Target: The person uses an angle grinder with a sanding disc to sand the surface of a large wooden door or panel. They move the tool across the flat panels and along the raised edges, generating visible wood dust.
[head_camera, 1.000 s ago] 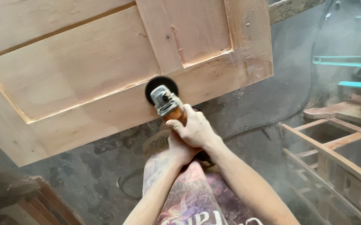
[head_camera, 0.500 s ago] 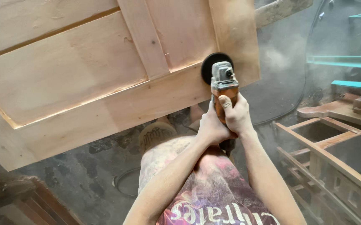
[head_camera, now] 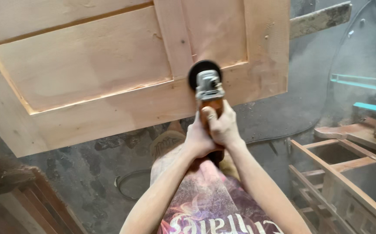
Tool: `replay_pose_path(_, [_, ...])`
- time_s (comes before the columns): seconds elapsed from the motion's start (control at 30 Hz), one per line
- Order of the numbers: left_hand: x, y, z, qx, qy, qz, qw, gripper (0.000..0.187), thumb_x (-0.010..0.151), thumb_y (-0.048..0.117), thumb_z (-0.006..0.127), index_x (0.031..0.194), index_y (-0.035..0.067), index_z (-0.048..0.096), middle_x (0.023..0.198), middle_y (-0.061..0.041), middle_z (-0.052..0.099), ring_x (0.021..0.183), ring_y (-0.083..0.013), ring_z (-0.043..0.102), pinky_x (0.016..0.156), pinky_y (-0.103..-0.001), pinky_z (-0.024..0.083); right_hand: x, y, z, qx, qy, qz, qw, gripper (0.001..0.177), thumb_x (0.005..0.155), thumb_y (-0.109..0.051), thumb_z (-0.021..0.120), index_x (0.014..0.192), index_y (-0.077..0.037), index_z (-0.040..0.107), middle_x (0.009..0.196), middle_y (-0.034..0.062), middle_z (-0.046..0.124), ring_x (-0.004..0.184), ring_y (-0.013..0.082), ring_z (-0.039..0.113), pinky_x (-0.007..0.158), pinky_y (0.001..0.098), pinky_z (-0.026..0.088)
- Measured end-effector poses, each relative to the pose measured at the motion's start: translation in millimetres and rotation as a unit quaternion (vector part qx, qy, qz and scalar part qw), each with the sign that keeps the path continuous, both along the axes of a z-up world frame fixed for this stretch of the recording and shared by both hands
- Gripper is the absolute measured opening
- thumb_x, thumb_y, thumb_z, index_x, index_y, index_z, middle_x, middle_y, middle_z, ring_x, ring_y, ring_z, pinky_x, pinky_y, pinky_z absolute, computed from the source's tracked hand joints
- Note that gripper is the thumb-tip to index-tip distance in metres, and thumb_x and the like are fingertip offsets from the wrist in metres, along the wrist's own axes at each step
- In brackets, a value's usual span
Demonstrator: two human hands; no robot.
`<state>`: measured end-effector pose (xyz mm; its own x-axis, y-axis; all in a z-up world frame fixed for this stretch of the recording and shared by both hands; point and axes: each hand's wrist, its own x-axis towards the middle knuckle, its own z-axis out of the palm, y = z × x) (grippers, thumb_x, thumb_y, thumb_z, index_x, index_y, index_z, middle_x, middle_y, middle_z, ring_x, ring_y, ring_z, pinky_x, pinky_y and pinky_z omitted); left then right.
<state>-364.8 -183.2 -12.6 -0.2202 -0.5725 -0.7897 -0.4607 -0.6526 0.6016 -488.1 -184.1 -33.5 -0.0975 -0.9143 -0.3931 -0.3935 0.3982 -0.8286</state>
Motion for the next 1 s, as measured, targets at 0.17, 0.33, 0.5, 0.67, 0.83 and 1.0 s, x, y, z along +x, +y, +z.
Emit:
replay_pose_path(0.17, [38.7, 25.3, 6.7, -0.02, -0.029, 0.104, 0.994, 0.095, 0.054, 0.037, 0.093, 0.131, 0.008, 0.045, 0.113, -0.016, 0.075, 0.102, -0.0322, 0.076, 0.088, -0.041, 0.062, 55.1, -7.5, 20.9, 0.081, -0.029, 0.089, 0.992, 0.054, 0.092, -0.039, 0.071, 0.126, 0.001, 0.057, 0.102, 0.0237, 0.075, 0.099, 0.0373, 0.076, 0.084, 0.0427, 0.06])
replay_pose_path(0.33, [33.4, 25.1, 6.9, 0.008, -0.043, 0.079, 0.996, 0.09, 0.059, 0.038, 0.091, 0.132, 0.009, 0.046, 0.111, -0.017, 0.075, 0.101, -0.0334, 0.075, 0.089, -0.042, 0.061, 51.1, -8.2, 23.7, 0.109, -0.014, 0.1, 0.989, 0.054, 0.091, -0.039, 0.071, 0.125, 0.0, 0.058, 0.103, 0.0231, 0.076, 0.098, 0.0359, 0.077, 0.084, 0.042, 0.059])
replay_pose_path(0.5, [-5.5, 12.1, 10.6, 0.049, 0.032, 0.074, 0.996, 0.102, 0.054, 0.034, 0.088, 0.142, 0.013, 0.041, 0.106, -0.019, 0.076, 0.102, -0.0371, 0.075, 0.091, -0.044, 0.061, -1.1, 4.8, 19.3, 0.052, 0.017, 0.017, 0.998, 0.054, 0.095, -0.046, 0.068, 0.125, 0.0, 0.063, 0.105, 0.0196, 0.076, 0.1, 0.0309, 0.076, 0.086, 0.0385, 0.058])
replay_pose_path(0.67, [-51.1, -6.3, 7.9, 0.03, 0.044, 0.014, 0.998, 0.111, 0.051, 0.035, 0.091, 0.144, 0.011, 0.036, 0.108, -0.022, 0.074, 0.103, -0.0406, 0.072, 0.093, -0.047, 0.058, -55.7, 1.4, 8.1, 0.039, 0.03, -0.011, 0.999, 0.063, 0.096, -0.056, 0.066, 0.126, -0.001, 0.065, 0.107, 0.0156, 0.076, 0.1, 0.0245, 0.073, 0.088, 0.0359, 0.056])
replay_pose_path(0.83, [-86.5, -15.6, -2.8, 0.002, 0.069, -0.04, 0.997, 0.102, 0.046, 0.033, 0.092, 0.131, 0.007, 0.042, 0.106, -0.022, 0.074, 0.101, -0.0411, 0.072, 0.091, -0.047, 0.059, -100.0, 3.2, -8.5, 0.033, -0.029, -0.075, 0.996, 0.072, 0.094, -0.064, 0.065, 0.12, 0.003, 0.066, 0.103, 0.0101, 0.074, 0.093, 0.0175, 0.069, 0.085, 0.0325, 0.056])
replay_pose_path(1.0, [-116.5, -29.3, -13.1, -0.01, 0.064, -0.116, 0.991, 0.1, 0.043, 0.031, 0.094, 0.125, 0.007, 0.044, 0.103, -0.023, 0.074, 0.099, -0.0416, 0.073, 0.093, -0.046, 0.059, -138.6, 10.1, -21.6, 0.014, -0.003, -0.139, 0.99, 0.074, 0.096, -0.065, 0.061, 0.121, 0.004, 0.066, 0.102, 0.0063, 0.071, 0.092, 0.0153, 0.066, 0.081, 0.0316, 0.056])
